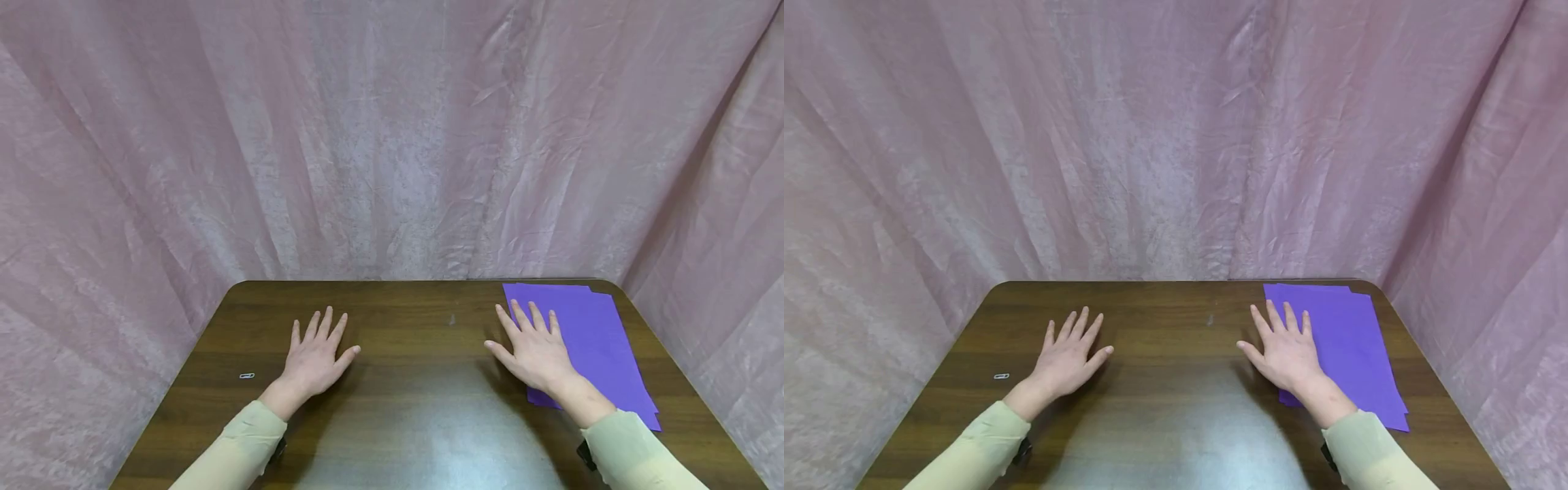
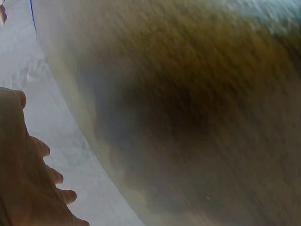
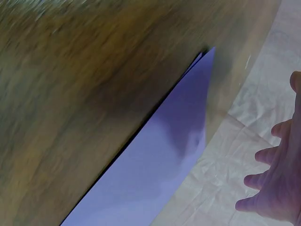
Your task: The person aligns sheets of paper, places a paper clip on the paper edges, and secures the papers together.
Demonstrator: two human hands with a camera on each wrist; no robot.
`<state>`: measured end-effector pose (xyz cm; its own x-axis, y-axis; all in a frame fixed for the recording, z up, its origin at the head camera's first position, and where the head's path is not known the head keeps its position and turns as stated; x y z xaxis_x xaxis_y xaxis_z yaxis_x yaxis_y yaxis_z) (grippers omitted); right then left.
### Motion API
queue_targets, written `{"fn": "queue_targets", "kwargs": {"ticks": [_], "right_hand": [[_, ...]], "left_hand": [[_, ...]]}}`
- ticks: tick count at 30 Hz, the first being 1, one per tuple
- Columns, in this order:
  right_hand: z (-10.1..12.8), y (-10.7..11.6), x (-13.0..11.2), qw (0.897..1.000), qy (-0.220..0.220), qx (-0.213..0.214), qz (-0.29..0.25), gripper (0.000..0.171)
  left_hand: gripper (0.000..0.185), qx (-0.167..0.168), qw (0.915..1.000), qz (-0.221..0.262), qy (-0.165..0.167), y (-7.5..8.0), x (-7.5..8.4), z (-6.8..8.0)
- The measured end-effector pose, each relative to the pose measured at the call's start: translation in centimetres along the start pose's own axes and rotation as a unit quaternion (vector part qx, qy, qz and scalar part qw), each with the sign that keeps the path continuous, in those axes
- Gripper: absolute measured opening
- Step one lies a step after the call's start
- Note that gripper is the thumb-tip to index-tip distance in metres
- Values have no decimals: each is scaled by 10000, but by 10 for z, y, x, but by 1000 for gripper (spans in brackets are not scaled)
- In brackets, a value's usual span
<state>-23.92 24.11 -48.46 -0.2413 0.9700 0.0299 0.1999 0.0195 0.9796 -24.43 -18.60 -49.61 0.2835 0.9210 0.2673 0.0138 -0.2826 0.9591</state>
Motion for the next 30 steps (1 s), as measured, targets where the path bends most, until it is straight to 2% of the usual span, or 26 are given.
{"fn": "queue_targets", "kwargs": {"ticks": [7,13,18,22,30], "right_hand": [[4,3,14,9999,-130,-100,-32,85],[10,2,31,9992,-312,-236,-104,85],[14,0,47,9982,-459,-360,-131,86],[18,-1,61,9972,-580,-446,-117,88],[23,-3,91,9940,-879,-624,-157,91]], "left_hand": [[79,24,9997,-85,-238,-10,9,-1],[79,-251,9982,-140,-520,-13,36,4],[78,-280,9956,-98,-885,-22,55,7],[77,-257,9928,-44,-1165,-27,71,3],[77,-430,9860,-175,-1600,-31,117,-5]]}}
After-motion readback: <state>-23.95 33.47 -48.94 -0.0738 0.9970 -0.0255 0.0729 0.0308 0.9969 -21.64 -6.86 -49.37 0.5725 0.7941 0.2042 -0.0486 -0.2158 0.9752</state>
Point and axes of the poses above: each hand's wrist, its own z-axis away from the middle knuckle, its own y-axis out of the back of the hand, x = y × z, the point moved 2 cm from there along -z, towards the middle knuckle, and after that the axes turned 8 degrees about z, right-handed, at the moved point
